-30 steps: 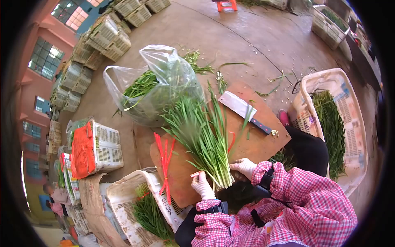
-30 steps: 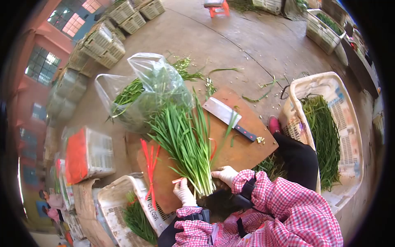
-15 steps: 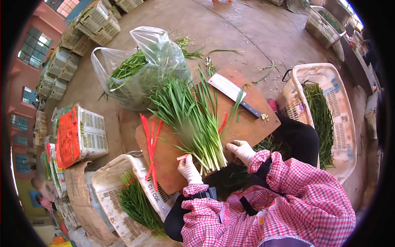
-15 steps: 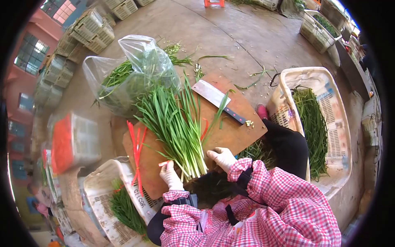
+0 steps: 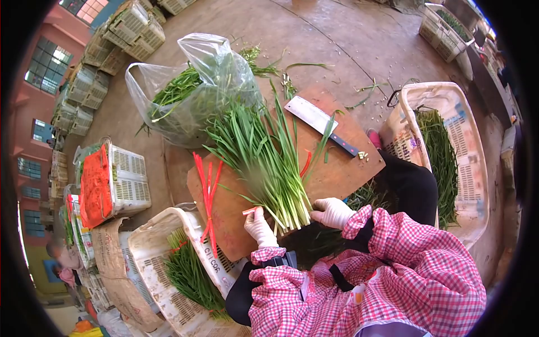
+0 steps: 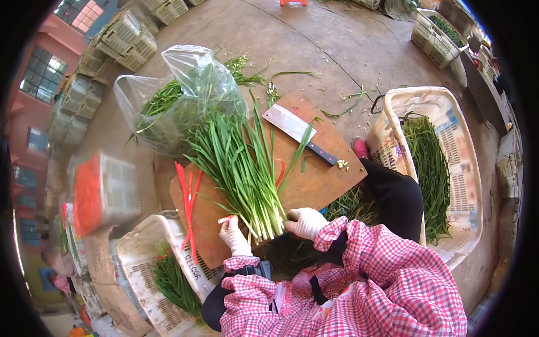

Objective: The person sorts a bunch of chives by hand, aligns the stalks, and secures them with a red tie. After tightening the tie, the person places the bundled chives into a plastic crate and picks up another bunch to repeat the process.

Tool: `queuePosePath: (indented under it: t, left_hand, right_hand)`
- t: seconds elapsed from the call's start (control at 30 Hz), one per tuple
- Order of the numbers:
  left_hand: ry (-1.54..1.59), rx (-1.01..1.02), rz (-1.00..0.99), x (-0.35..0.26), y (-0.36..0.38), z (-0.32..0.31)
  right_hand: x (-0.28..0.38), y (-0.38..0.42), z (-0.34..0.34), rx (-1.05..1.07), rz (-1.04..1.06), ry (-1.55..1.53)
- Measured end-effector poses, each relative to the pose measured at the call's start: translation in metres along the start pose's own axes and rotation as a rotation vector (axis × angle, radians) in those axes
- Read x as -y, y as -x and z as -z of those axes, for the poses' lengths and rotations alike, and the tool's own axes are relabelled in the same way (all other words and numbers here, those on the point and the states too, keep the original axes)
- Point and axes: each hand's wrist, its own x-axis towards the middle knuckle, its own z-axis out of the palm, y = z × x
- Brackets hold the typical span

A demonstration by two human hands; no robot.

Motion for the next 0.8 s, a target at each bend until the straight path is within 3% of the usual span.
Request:
queuePosePath:
  t: [0.03, 0.07, 0.13, 0.27, 0.37, 0.5, 0.53, 0.7, 0.8]
  left_hand:
    - [0.0, 0.001, 0.0, -0.001, 0.001, 0.0]
    - [0.01, -0.011, 0.039, -0.003, 0.001, 0.0]
    - [0.021, -0.019, 0.073, -0.005, 0.004, -0.002]
    - [0.043, -0.024, 0.085, -0.011, 0.007, -0.006]
    - [0.041, -0.028, 0.075, 0.005, -0.004, 0.002]
    - [-0.008, -0.027, 0.042, 0.011, -0.009, 0.005]
    - [-0.048, -0.03, -0.001, 0.013, -0.01, 0.007]
    - [-0.019, -0.019, 0.023, 0.018, -0.014, 0.01]
    - [-0.008, -0.022, 0.05, 0.019, -0.015, 0.009]
  right_hand:
    - [0.001, 0.001, 0.002, -0.052, 0.094, 0.187]
    - [0.002, 0.002, 0.005, -0.055, 0.093, 0.186]
    - [0.008, 0.009, 0.018, 0.051, -0.175, -0.131]
    - [-0.005, -0.003, 0.022, -0.179, -0.318, -0.681]
    - [-0.01, -0.026, 0.024, -0.363, -0.241, -0.93]
    - [-0.007, -0.055, 0.021, -0.283, -0.235, -1.025]
    - [0.001, -0.06, 0.018, -0.266, -0.197, -1.176]
    - [0.015, -0.062, 0.004, -0.213, -0.349, -0.946]
    - [-0.006, -0.074, -0.023, -0.229, -0.268, -0.943]
